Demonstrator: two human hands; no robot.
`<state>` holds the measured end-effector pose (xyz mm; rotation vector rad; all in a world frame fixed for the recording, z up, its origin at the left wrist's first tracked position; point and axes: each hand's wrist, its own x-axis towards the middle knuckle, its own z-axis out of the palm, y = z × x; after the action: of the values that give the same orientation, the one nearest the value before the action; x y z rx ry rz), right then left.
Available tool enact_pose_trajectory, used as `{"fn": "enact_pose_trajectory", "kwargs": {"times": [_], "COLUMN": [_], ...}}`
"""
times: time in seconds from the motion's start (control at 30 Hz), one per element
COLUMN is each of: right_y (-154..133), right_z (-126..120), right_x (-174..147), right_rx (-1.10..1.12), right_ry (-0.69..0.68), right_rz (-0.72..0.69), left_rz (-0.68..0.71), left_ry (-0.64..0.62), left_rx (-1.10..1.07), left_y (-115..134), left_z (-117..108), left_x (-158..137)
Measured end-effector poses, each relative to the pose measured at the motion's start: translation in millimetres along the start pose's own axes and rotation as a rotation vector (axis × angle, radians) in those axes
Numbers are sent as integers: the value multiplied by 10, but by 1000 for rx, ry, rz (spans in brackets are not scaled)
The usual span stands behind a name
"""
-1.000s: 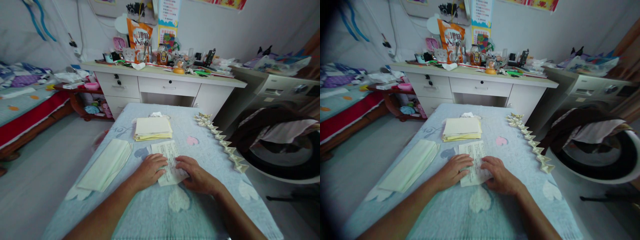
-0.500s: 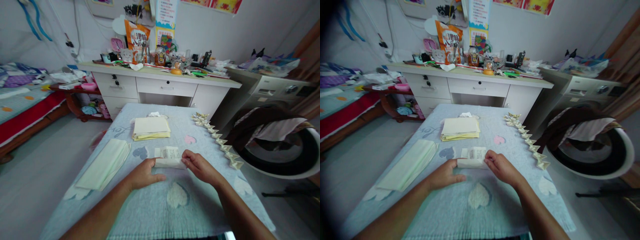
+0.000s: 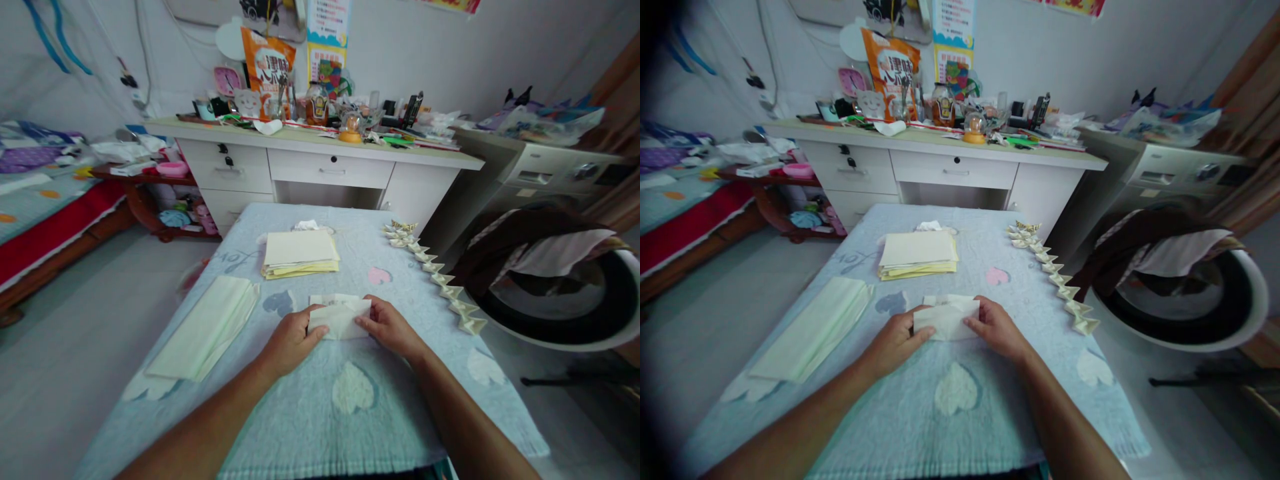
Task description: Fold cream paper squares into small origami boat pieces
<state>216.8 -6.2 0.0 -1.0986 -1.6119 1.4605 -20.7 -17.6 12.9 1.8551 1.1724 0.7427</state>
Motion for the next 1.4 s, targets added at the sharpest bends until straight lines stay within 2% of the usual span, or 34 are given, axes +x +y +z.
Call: {"fn": "enact_pose_trajectory", "kwargs": {"times": [0.13,0.33,0.47,0.67,0.83,1.0,1.07,1.2,1.3,1.4], "right_y": [80,-11,-11,-12,-34,-45,-48,-50,-49,-52], "right_z": [56,167,227,264,280,276,274,276,279,282], "right_x": [51,37,30,22,18,14,15,20,21,18], "right_rx": [-149,-644,-818,-946,-989,-976,-975,-989,-1017,-1044], "right_ry": [129,368,404,394,392,378,376,364,367,368], "right_rz": [34,81,118,158,193,191,187,192,186,187], "left_rz": [-51,12,69,86,142,162,226,349,323,296], "left_ry": [111,216,217,242,178,187,127,-80,-143,-154], "left_rx": [120,147,270,400,486,599,584,525,558,595], "left_y": [-56,-124,-138,-161,-170,-127,-130,-152,-139,-117], "left_z": [51,96,118,178,187,158,170,234,269,277], "left_x": [10,32,29,10,14,16,24,36,26,11]}}
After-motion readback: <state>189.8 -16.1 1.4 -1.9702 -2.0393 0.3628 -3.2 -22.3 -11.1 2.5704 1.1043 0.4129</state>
